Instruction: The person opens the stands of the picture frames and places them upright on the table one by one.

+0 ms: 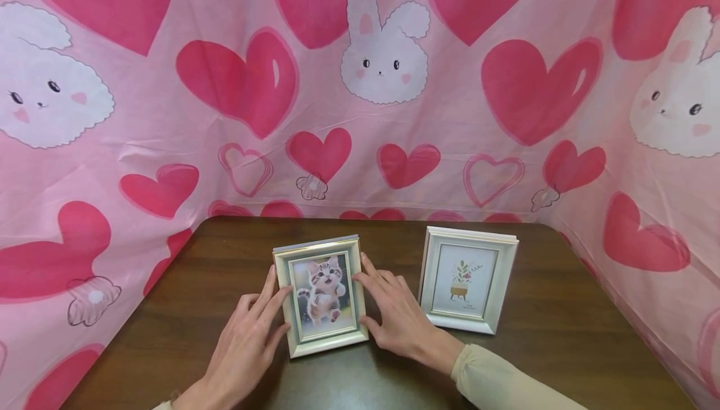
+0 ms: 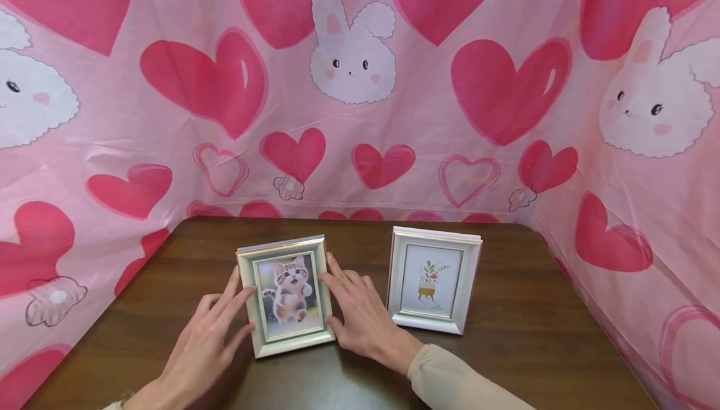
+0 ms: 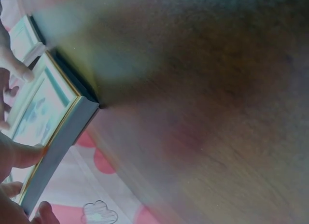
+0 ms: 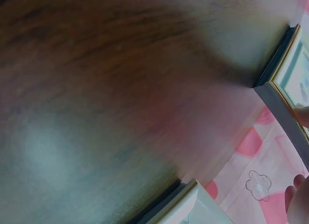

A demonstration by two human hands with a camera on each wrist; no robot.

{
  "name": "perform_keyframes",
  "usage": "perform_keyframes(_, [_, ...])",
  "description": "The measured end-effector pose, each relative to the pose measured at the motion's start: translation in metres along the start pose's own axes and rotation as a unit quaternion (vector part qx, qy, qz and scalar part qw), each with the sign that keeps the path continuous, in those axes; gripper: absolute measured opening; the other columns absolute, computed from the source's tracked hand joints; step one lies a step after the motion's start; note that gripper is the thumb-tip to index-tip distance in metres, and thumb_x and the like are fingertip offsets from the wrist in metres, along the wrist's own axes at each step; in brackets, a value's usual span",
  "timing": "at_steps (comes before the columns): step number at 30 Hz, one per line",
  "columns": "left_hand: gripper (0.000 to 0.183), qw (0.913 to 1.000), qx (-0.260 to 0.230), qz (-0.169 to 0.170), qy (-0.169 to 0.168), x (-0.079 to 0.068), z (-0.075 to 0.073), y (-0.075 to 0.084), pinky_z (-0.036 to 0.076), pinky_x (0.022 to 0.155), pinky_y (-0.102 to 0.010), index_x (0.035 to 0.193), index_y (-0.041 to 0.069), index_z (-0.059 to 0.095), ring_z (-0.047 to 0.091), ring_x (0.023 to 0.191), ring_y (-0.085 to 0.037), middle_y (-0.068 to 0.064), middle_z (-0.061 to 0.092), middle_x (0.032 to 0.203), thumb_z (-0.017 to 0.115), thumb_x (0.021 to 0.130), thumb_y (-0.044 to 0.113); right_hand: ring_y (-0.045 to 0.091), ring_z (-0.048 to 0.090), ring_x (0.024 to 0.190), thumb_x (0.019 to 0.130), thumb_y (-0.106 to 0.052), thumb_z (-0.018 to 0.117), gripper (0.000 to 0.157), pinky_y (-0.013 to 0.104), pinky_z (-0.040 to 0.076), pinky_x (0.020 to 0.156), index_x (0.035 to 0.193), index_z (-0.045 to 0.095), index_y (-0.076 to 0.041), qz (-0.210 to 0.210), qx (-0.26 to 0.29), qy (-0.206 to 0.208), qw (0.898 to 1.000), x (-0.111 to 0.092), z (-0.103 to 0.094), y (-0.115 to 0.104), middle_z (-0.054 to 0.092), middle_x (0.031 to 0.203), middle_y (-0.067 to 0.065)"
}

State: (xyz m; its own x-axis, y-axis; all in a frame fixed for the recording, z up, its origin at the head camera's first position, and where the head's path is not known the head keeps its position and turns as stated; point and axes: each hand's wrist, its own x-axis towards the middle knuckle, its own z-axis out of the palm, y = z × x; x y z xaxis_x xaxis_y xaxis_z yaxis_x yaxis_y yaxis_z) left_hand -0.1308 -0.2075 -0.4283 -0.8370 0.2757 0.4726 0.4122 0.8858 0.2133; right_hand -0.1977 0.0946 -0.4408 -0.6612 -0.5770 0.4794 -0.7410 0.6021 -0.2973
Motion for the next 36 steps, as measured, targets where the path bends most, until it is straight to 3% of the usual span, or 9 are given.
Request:
perform_keyframes(13, [0.080,0.9989,0.003,0.031,0.035,-0.007,0.002,0.001,0.052,0.081,-0.043,0.150,0.016,0.059,0.055,0.107,-0.024,-0.008,0.026,0.173,0.094,0.077,0.013,0.020,0.052,0.133,0.082,-0.020,0.092,0.079,0.041,0.045,0.093,0.149,0.051,-0.017,-0.015,0.002,0.009,1.000,-0.003,-0.002,0.000,0.018,0.174,0.001])
perform_keyframes(23, [0.083,0.9995,0.017,0.014,0.025,-0.010,0.000,0.008,0.052,0.079,-0.040,0.150,0.015,0.059,0.055,0.103,-0.022,-0.010,0.027,0.172,0.095,0.076,0.014,0.021,0.052,0.134,0.082,-0.021,0.092,0.079,0.041,0.046,0.091,0.149,0.051,-0.017,-0.034,-0.009,0.024,0.999,-0.004,0.000,0.003,0.022,0.173,0.004])
perform_keyframes(29, [0.086,0.9998,0.021,-0.008,0.002,-0.012,-0.002,0.013,0.053,0.081,-0.041,0.153,0.018,0.056,0.055,0.103,-0.023,-0.010,0.028,0.172,0.095,0.076,0.016,0.021,0.051,0.134,0.082,-0.022,0.092,0.079,0.039,0.045,0.089,0.149,0.051,-0.016,-0.044,-0.020,0.036,0.998,-0.005,0.000,0.003,0.023,0.173,0.005])
perform_keyframes(36, [0.089,0.9994,0.030,0.008,0.017,-0.017,-0.003,0.015,0.052,0.078,-0.039,0.154,0.018,0.056,0.056,0.103,-0.021,-0.011,0.030,0.171,0.096,0.075,0.016,0.021,0.051,0.134,0.082,-0.020,0.092,0.079,0.038,0.045,0.088,0.150,0.051,-0.015,-0.049,-0.025,0.040,0.998,-0.006,0.000,0.003,0.024,0.173,0.006])
